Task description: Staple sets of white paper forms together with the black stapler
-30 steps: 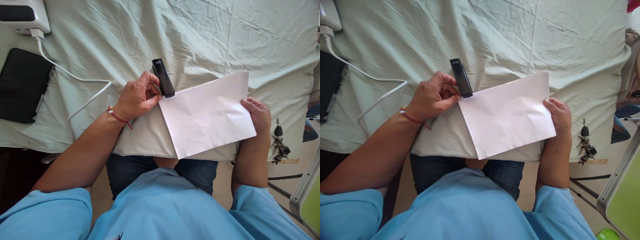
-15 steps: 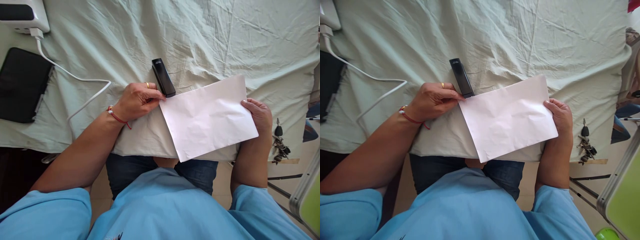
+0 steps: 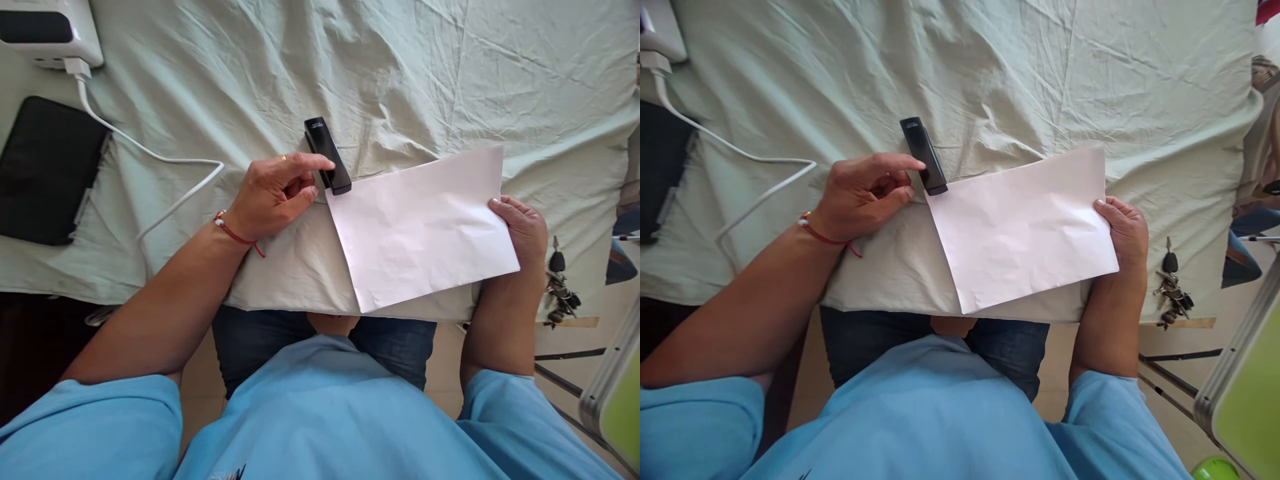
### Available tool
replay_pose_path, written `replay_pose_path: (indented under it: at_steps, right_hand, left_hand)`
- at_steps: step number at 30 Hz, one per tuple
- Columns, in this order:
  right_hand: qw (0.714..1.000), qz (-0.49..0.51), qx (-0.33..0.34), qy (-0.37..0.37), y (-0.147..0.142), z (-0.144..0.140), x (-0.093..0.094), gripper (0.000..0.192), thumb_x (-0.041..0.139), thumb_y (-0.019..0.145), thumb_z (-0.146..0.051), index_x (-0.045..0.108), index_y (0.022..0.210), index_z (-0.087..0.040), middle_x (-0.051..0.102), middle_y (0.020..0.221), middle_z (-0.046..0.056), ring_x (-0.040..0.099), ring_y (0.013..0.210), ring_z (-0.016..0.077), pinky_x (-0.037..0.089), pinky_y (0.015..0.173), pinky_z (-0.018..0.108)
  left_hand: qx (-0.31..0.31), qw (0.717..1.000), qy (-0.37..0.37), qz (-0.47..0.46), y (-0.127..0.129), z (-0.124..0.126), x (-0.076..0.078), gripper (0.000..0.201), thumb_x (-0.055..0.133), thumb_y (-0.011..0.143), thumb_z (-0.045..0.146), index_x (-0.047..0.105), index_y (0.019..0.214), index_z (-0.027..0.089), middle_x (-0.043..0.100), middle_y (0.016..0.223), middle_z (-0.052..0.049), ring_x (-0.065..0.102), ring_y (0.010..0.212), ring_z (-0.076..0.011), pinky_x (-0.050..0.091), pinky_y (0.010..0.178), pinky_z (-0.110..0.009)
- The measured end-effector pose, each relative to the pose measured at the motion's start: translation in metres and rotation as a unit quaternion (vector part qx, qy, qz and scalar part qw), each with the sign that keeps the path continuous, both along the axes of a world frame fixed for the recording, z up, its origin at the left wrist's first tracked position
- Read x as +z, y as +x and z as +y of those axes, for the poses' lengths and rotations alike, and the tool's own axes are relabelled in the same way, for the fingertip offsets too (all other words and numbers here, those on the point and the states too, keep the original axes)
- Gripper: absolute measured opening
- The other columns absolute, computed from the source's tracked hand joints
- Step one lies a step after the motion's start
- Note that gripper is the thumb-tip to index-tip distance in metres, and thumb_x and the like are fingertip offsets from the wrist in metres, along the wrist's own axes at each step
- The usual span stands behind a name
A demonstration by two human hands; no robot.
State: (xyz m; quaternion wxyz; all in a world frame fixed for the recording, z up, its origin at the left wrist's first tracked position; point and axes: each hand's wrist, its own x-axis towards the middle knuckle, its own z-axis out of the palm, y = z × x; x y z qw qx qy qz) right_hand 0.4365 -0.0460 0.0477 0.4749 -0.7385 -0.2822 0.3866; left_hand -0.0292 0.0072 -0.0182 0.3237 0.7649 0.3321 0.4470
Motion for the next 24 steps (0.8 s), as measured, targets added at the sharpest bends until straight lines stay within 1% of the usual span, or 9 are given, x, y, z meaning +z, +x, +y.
replay_pose_path:
  at_steps: [2,4,7,9,12,15,18,22,24]
  right_hand:
    - [1.000,0.001,-0.006,0.002,0.000,0.000,0.000,0.025,0.103,0.056,-0.029,0.088,0.075,-0.023,0.081,0.075,0.000,0.064,0.064,0.0120,0.055,0.056,0.021]
    - [1.000,0.002,-0.005,0.004,0.001,0.001,-0.001,0.026,0.104,0.056,-0.029,0.088,0.076,-0.023,0.082,0.076,0.000,0.065,0.064,0.0118,0.055,0.057,0.021]
    - [1.000,0.003,-0.013,0.012,0.002,0.001,-0.004,0.027,0.105,0.057,-0.030,0.088,0.077,-0.024,0.083,0.079,0.000,0.067,0.067,0.0125,0.057,0.057,0.021]
    - [0.999,-0.001,-0.022,0.026,0.002,0.002,-0.005,0.028,0.106,0.056,-0.030,0.087,0.076,-0.024,0.083,0.079,-0.001,0.067,0.067,0.0124,0.057,0.057,0.021]
    - [0.999,-0.003,-0.013,0.040,-0.001,-0.001,-0.004,0.033,0.112,0.055,-0.036,0.090,0.078,-0.025,0.084,0.079,0.000,0.068,0.065,0.0131,0.057,0.056,0.023]
    - [0.999,0.007,0.031,0.013,-0.005,-0.007,0.000,0.045,0.117,0.056,-0.049,0.096,0.088,-0.025,0.088,0.082,0.003,0.070,0.063,0.0175,0.060,0.055,0.029]
    - [0.998,0.005,0.066,-0.015,-0.006,-0.012,0.003,0.054,0.121,0.053,-0.053,0.097,0.092,-0.024,0.091,0.086,0.005,0.073,0.064,0.0192,0.062,0.057,0.032]
    - [0.997,0.009,0.080,-0.015,-0.006,-0.015,0.002,0.054,0.122,0.054,-0.051,0.097,0.094,-0.024,0.095,0.095,0.007,0.078,0.067,0.0204,0.065,0.060,0.033]
    - [0.997,0.013,0.081,-0.012,-0.007,-0.015,0.000,0.053,0.122,0.056,-0.050,0.096,0.094,-0.023,0.096,0.099,0.008,0.080,0.070,0.0213,0.067,0.062,0.033]
  left_hand:
    - [-0.006,1.000,0.028,0.008,0.000,0.000,0.001,0.049,0.074,0.109,0.020,0.091,0.149,0.043,0.069,0.083,0.004,0.054,0.064,-0.0133,0.047,0.064,-0.035]
    - [0.006,0.999,0.043,0.022,0.001,0.000,0.001,0.049,0.072,0.109,0.021,0.095,0.146,0.042,0.068,0.076,0.002,0.058,0.065,-0.0162,0.049,0.066,-0.036]
    - [0.041,0.996,0.018,0.077,0.003,-0.003,0.001,0.040,0.075,0.107,0.032,0.099,0.138,0.040,0.065,0.071,0.001,0.060,0.064,-0.0194,0.049,0.065,-0.037]
    - [0.059,0.991,-0.001,0.117,0.005,-0.006,-0.001,0.039,0.076,0.105,0.038,0.100,0.136,0.040,0.066,0.071,-0.001,0.062,0.065,-0.0226,0.050,0.065,-0.038]
    - [0.079,0.987,-0.007,0.139,0.009,-0.009,-0.002,0.040,0.075,0.103,0.039,0.101,0.134,0.040,0.068,0.070,-0.003,0.064,0.067,-0.0257,0.050,0.065,-0.040]
    - [0.084,0.990,0.002,0.114,0.012,-0.012,-0.002,0.041,0.073,0.103,0.035,0.101,0.134,0.036,0.070,0.072,-0.003,0.063,0.065,-0.0243,0.052,0.066,-0.040]
    - [0.075,0.993,0.011,0.092,0.014,-0.014,0.000,0.046,0.076,0.106,0.036,0.095,0.147,0.032,0.067,0.072,0.001,0.059,0.063,-0.0204,0.052,0.068,-0.038]
    - [0.088,0.985,0.011,0.147,0.016,-0.015,-0.001,0.060,0.092,0.103,0.054,0.085,0.160,0.035,0.066,0.073,0.004,0.062,0.069,-0.0205,0.048,0.067,-0.035]
    - [0.102,0.981,0.018,0.162,0.017,-0.014,-0.004,0.053,0.089,0.108,0.054,0.085,0.159,0.037,0.070,0.076,0.004,0.064,0.071,-0.0211,0.045,0.066,-0.035]
